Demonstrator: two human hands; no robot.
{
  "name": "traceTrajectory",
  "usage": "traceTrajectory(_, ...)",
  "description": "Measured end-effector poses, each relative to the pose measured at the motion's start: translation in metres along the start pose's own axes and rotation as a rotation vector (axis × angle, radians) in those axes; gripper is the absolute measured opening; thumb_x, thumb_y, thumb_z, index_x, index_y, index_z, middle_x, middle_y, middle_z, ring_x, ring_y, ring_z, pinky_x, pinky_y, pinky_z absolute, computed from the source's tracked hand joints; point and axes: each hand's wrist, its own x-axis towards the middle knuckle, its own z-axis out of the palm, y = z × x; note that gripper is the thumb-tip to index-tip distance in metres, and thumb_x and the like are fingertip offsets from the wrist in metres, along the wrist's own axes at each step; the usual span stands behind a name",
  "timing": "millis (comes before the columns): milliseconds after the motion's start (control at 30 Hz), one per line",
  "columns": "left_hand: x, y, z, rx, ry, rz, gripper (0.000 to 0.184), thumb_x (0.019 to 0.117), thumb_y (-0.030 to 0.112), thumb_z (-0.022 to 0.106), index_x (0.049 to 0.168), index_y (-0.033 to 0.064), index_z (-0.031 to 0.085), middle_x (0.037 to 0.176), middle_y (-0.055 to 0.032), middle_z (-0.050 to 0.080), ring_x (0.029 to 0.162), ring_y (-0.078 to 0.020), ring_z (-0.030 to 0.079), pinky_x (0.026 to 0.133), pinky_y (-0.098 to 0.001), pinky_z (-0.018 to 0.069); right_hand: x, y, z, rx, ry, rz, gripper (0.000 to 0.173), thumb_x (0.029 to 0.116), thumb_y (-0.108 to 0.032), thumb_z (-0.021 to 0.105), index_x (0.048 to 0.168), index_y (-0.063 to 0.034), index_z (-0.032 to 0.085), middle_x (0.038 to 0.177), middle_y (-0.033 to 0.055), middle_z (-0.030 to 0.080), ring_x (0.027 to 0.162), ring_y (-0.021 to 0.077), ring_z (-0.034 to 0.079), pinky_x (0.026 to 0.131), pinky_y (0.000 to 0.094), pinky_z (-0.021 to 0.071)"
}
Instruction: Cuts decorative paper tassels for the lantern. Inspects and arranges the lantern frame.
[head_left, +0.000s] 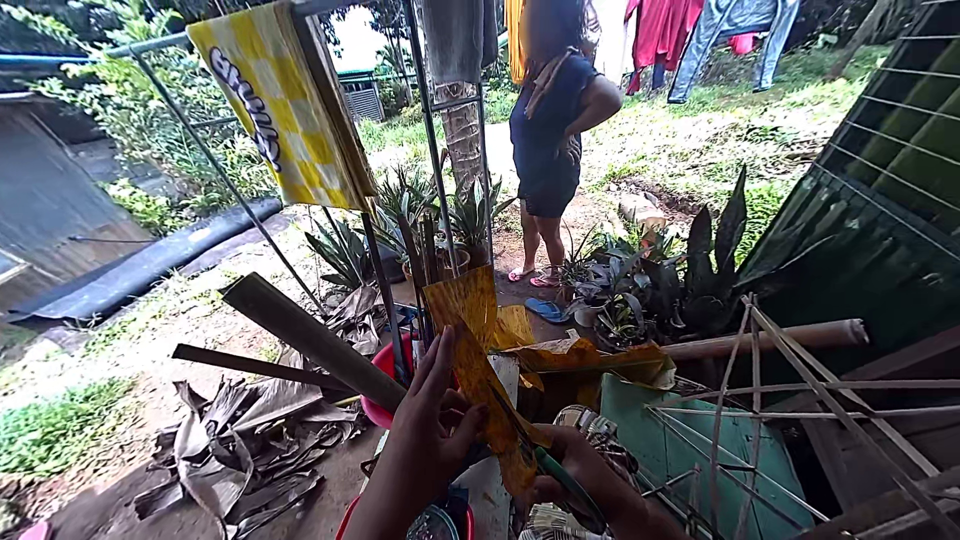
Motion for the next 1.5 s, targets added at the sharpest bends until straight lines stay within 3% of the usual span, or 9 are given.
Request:
traceTrajectory(267, -0.007, 0.005, 0.0, -0.017, -0.018, 0.017, 0.092, 0.0851, 0.003, 0.076, 0.162, 0.0096, 0.026, 0.165, -0.0101, 0.027, 0.077, -0.008, 0.071, 0.069, -0.0265, 0.0646, 0.001, -0.003, 0.008, 0.005, 0.031, -0.003, 0.042, 0.0815, -0.039, 0.086, 0.109, -0.0109, 0.071, 0.078, -0.0087, 0.068, 0.064, -0.0038, 0.06, 0.058, 0.0155, 0.0516)
traceTrajectory(300, -0.008, 0.006, 0.001, -0.018, -0.031, 0.017, 0.092, 0.0851, 0.003, 0.076, 0.162, 0.0095, 0.026, 0.165, -0.0101, 0.027, 0.077, -0.0078, 0.071, 0.069, -0.0267, 0.0645, 0.002, -0.006, 0.01, 0.004, 0.039, -0.012, 0.043, 0.081, -0.04, 0.086, 0.108, -0.0108, 0.071, 0.082, -0.0085, 0.07, 0.069, -0.0034, 0.063, 0.063, 0.0166, 0.0541)
traceTrajectory(367, -0.01, 0.006, 0.003, -0.036, -0.046, 0.015, 0.092, 0.0859, 0.004, 0.076, 0.163, 0.0092, 0.025, 0.166, -0.0098, 0.026, 0.077, -0.008, 0.071, 0.069, -0.027, 0.0648, 0.003, -0.009, 0.011, 0.009, 0.036, -0.038, 0.047, 0.0819, -0.037, 0.086, 0.114, -0.007, 0.071, 0.099, -0.0032, 0.075, 0.089, 0.0021, 0.07, 0.082, 0.0238, 0.0599)
traceTrajectory(433, -0.011, 0.007, 0.004, -0.047, -0.044, 0.017, 0.093, 0.0865, 0.005, 0.076, 0.163, 0.0102, 0.024, 0.167, -0.009, 0.025, 0.078, -0.0076, 0.071, 0.07, -0.0266, 0.0647, 0.006, -0.008, 0.012, 0.0, 0.049, -0.068, 0.047, 0.0824, -0.034, 0.086, 0.117, -0.0054, 0.071, 0.103, -0.001, 0.075, 0.094, 0.0041, 0.071, 0.086, 0.0258, 0.0599)
traceTrajectory(833, -0.02, 0.006, 0.013, -0.084, -0.097, 0.049, 0.095, 0.0904, 0.003, 0.073, 0.164, 0.0058, 0.014, 0.167, -0.0105, 0.024, 0.082, -0.0045, 0.07, 0.076, -0.0255, 0.0636, 0.007, -0.018, 0.023, -0.03, 0.115, -0.03, 0.046, 0.0831, -0.046, 0.082, 0.108, -0.0091, 0.072, 0.092, -0.0041, 0.074, 0.081, 0.0027, 0.07, 0.073, 0.0238, 0.0609)
traceTrajectory(1100, -0.028, 0.005, 0.022, -0.091, -0.131, 0.077, 0.096, 0.0889, 0.003, 0.075, 0.163, 0.0015, 0.015, 0.166, -0.0124, 0.024, 0.077, 0.0001, 0.066, 0.073, -0.0215, 0.0618, 0.011, -0.018, 0.023, -0.059, 0.097, -0.117, 0.05, 0.088, -0.046, 0.078, 0.115, -0.0051, 0.069, 0.098, -0.0023, 0.073, 0.09, 0.0026, 0.069, 0.083, 0.0238, 0.0594)
traceTrajectory(1333, -0.033, 0.004, 0.025, -0.107, -0.13, 0.123, 0.095, 0.0898, 0.001, 0.074, 0.163, 0.0006, 0.013, 0.168, -0.0142, 0.019, 0.081, 0.0011, 0.067, 0.076, -0.0208, 0.0612, 0.015, -0.019, 0.023, -0.11, 0.115, -0.14, 0.047, 0.0886, -0.047, 0.077, 0.11, -0.0056, 0.07, 0.093, -0.0026, 0.073, 0.086, 0.0023, 0.069, 0.079, 0.0238, 0.0599)
traceTrajectory(1500, -0.041, 0.002, 0.028, -0.082, -0.15, 0.129, 0.092, 0.0912, 0.004, 0.073, 0.162, -0.0003, 0.015, 0.168, -0.0153, 0.017, 0.077, 0.0024, 0.065, 0.073, -0.0201, 0.0607, 0.015, -0.015, 0.023, -0.058, 0.099, -0.166, 0.049, 0.0882, -0.043, 0.079, 0.116, -0.0047, 0.069, 0.101, 0.0019, 0.074, 0.092, 0.0079, 0.071, 0.084, 0.0293, 0.0611)
